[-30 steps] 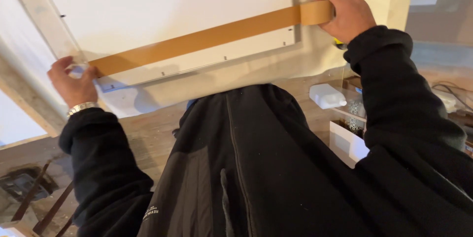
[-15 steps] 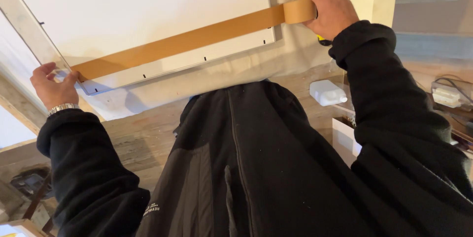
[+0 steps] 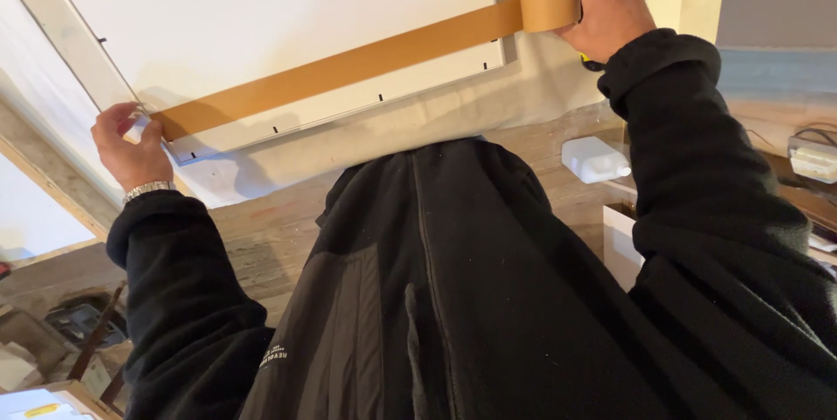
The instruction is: Assembling and sealing the back of a picture frame with artwork.
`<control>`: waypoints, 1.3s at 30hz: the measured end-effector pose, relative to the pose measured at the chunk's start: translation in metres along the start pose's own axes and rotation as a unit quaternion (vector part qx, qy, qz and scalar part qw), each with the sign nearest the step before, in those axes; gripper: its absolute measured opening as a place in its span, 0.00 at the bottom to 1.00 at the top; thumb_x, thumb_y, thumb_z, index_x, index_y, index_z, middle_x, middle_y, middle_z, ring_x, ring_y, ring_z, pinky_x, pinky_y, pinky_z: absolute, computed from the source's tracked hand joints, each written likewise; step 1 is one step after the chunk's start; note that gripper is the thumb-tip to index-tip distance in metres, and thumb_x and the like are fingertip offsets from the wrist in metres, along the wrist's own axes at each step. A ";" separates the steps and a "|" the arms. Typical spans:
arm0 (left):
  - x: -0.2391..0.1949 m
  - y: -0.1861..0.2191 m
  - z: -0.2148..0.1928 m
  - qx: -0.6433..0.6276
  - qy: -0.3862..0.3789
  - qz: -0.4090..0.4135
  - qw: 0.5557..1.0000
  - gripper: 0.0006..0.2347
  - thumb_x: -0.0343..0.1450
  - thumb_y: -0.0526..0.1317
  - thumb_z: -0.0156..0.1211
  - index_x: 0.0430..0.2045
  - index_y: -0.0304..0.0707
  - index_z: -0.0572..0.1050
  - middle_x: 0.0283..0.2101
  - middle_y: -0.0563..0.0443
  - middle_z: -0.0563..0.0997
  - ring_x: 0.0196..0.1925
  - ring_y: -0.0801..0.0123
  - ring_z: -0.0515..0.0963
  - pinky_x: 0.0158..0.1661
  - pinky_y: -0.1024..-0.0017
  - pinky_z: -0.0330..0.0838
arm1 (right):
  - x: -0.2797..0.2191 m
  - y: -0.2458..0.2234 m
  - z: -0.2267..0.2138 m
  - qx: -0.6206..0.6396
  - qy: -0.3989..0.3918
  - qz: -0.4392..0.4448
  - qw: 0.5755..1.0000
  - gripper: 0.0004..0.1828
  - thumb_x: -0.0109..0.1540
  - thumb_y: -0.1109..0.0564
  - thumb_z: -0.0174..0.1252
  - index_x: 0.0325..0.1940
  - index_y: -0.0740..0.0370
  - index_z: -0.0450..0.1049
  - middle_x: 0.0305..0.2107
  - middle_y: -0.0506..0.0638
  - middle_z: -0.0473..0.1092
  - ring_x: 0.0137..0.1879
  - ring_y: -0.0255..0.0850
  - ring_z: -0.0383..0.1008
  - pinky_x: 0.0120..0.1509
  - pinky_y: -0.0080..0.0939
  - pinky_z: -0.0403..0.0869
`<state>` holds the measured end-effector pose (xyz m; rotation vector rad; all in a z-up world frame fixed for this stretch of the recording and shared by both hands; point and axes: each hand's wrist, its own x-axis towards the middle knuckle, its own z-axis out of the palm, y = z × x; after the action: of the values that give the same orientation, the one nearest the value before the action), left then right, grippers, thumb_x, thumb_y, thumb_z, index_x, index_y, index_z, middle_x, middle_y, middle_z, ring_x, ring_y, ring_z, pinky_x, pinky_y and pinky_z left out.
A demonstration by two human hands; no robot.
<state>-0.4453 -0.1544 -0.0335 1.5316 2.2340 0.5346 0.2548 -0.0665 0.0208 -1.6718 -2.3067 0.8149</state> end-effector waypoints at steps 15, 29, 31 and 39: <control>0.002 0.003 -0.003 -0.009 -0.018 -0.003 1.000 0.16 0.70 0.25 0.68 0.51 0.35 0.74 0.53 0.46 0.74 0.56 0.60 0.77 0.58 0.63 0.73 | 0.001 -0.002 -0.003 -0.016 -0.018 0.020 1.000 0.19 0.65 0.53 0.71 0.56 0.58 0.72 0.44 0.54 0.73 0.53 0.53 0.74 0.57 0.53 0.73; 0.001 -0.002 0.000 -0.018 -0.014 0.004 1.000 0.16 0.70 0.25 0.67 0.51 0.35 0.74 0.53 0.46 0.74 0.56 0.61 0.78 0.58 0.63 0.74 | -0.021 -0.080 0.030 -0.133 -0.035 -0.138 0.981 0.40 0.64 0.42 0.67 0.70 0.71 0.64 0.67 0.66 0.63 0.76 0.58 0.60 0.79 0.58 0.60; 0.003 -0.003 0.004 -0.025 -0.009 0.005 1.000 0.16 0.70 0.25 0.67 0.52 0.35 0.74 0.53 0.46 0.75 0.56 0.61 0.78 0.58 0.63 0.74 | -0.021 -0.090 0.047 -0.138 -0.046 -0.138 0.980 0.42 0.63 0.39 0.66 0.71 0.71 0.63 0.68 0.67 0.60 0.76 0.59 0.58 0.79 0.58 0.58; 0.011 0.076 0.009 0.087 0.047 0.051 0.994 0.18 0.65 0.25 0.70 0.47 0.35 0.74 0.52 0.43 0.75 0.56 0.53 0.75 0.56 0.57 0.70 | -0.026 -0.110 0.067 -0.059 -0.006 -0.069 0.996 0.45 0.60 0.40 0.68 0.72 0.69 0.62 0.72 0.63 0.58 0.80 0.54 0.55 0.82 0.55 0.55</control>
<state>-0.3841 -0.1182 -0.0041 1.7478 2.3362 0.4587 0.1437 -0.1357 0.0270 -1.5351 -2.4904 0.6745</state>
